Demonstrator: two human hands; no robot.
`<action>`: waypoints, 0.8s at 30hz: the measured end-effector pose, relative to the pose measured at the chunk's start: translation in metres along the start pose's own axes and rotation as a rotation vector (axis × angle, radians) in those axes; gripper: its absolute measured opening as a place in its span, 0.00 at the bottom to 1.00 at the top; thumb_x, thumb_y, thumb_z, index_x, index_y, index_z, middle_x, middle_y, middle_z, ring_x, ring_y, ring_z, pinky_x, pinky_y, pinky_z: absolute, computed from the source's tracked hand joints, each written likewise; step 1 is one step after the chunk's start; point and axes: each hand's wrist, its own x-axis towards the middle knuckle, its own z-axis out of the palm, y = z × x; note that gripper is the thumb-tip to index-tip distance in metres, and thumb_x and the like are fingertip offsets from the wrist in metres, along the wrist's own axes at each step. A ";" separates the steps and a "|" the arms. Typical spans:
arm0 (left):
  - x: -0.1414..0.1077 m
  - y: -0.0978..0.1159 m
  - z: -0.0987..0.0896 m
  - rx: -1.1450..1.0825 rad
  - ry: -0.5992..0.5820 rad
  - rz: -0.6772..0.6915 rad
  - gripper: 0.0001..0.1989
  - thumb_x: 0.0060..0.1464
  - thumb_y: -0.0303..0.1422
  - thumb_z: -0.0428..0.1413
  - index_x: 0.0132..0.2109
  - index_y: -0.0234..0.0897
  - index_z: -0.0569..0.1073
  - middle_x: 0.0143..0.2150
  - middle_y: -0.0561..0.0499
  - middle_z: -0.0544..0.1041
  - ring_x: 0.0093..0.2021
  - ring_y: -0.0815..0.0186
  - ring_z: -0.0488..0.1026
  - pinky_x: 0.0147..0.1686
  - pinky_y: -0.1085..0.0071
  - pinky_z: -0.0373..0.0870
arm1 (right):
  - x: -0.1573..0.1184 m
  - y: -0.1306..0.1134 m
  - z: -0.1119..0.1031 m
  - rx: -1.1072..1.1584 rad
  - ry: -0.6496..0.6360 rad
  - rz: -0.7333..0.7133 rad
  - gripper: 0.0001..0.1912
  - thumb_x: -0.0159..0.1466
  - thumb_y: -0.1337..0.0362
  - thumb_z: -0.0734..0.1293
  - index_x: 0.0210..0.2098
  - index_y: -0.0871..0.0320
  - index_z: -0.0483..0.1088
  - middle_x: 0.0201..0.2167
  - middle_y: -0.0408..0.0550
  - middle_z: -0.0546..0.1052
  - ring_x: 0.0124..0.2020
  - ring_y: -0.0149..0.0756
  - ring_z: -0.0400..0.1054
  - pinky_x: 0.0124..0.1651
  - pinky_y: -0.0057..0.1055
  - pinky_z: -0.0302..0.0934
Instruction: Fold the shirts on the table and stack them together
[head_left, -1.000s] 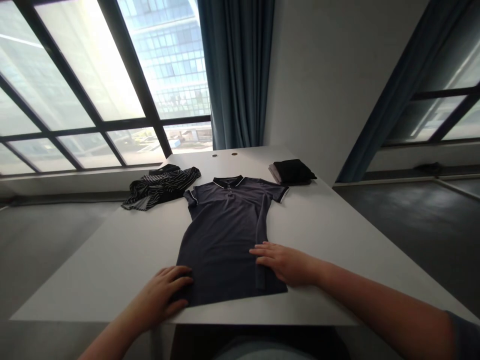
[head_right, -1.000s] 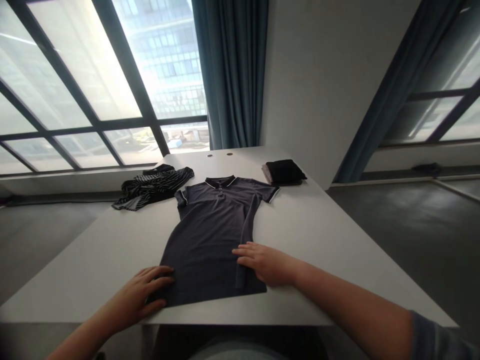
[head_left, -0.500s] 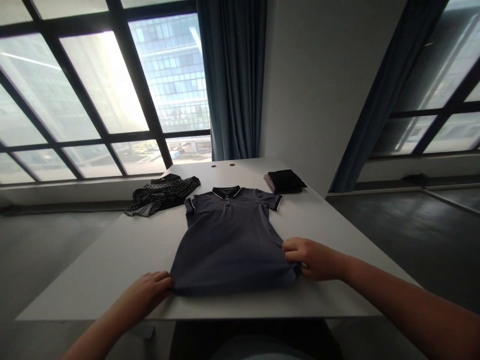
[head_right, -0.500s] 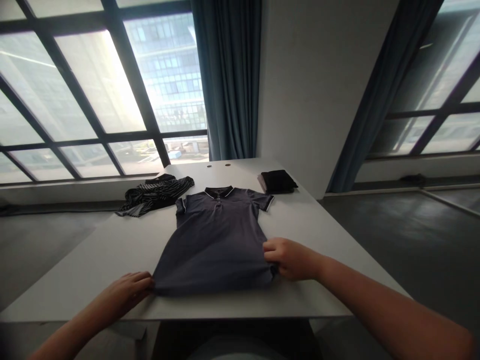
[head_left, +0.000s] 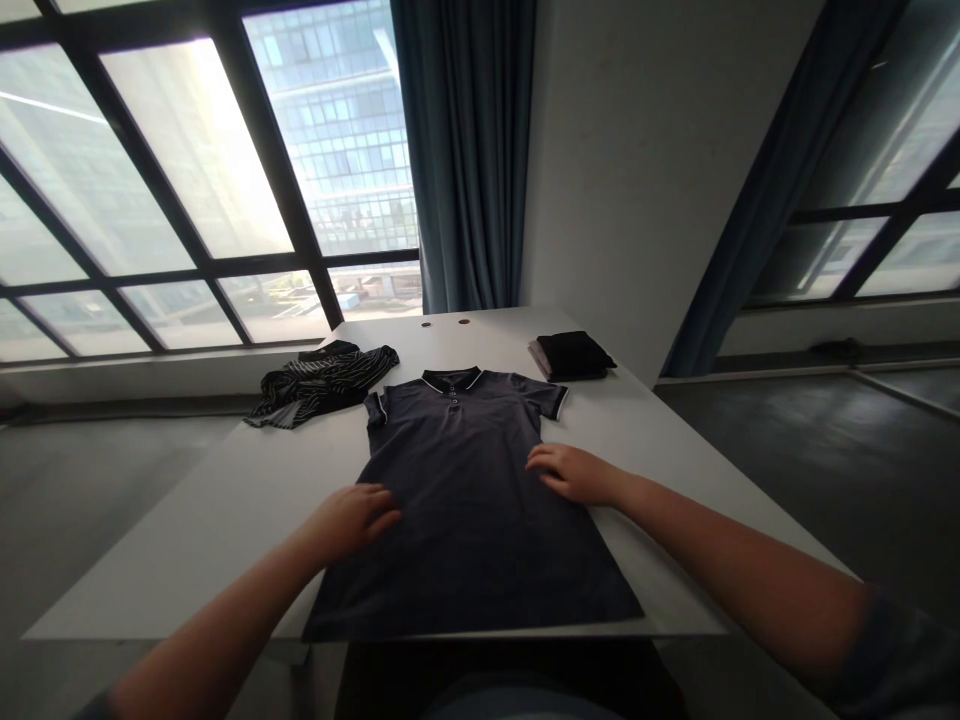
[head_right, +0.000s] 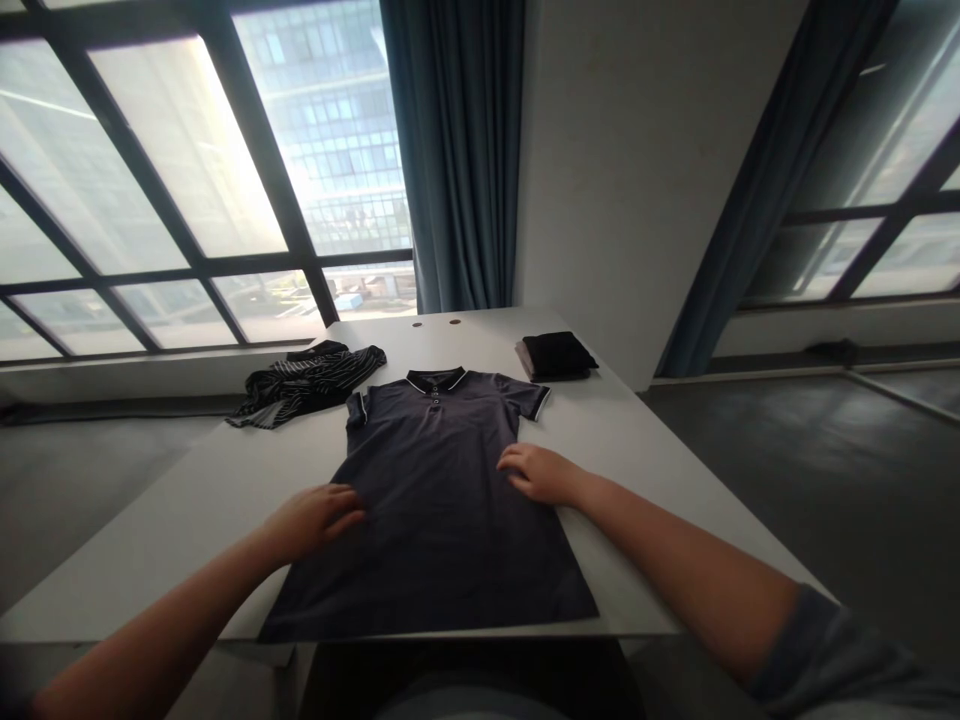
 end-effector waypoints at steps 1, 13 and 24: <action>0.024 -0.002 0.001 0.007 0.025 -0.021 0.20 0.70 0.46 0.46 0.49 0.45 0.80 0.48 0.46 0.81 0.47 0.56 0.79 0.48 0.62 0.73 | 0.023 0.011 0.002 -0.026 0.014 0.034 0.20 0.69 0.63 0.65 0.58 0.59 0.77 0.61 0.58 0.75 0.61 0.47 0.71 0.66 0.43 0.63; 0.309 -0.036 0.016 0.041 0.140 -0.567 0.37 0.71 0.49 0.38 0.76 0.32 0.56 0.79 0.32 0.51 0.76 0.41 0.52 0.69 0.44 0.59 | 0.254 0.083 0.022 -0.166 0.002 0.531 0.39 0.75 0.47 0.57 0.78 0.61 0.48 0.79 0.62 0.45 0.79 0.58 0.35 0.76 0.59 0.37; 0.367 -0.105 0.060 -0.058 0.108 -0.569 0.42 0.67 0.57 0.34 0.80 0.43 0.48 0.82 0.48 0.40 0.80 0.47 0.38 0.75 0.40 0.38 | 0.291 0.154 0.043 -0.117 -0.053 0.568 0.39 0.74 0.40 0.49 0.79 0.47 0.41 0.81 0.46 0.36 0.80 0.55 0.30 0.75 0.65 0.26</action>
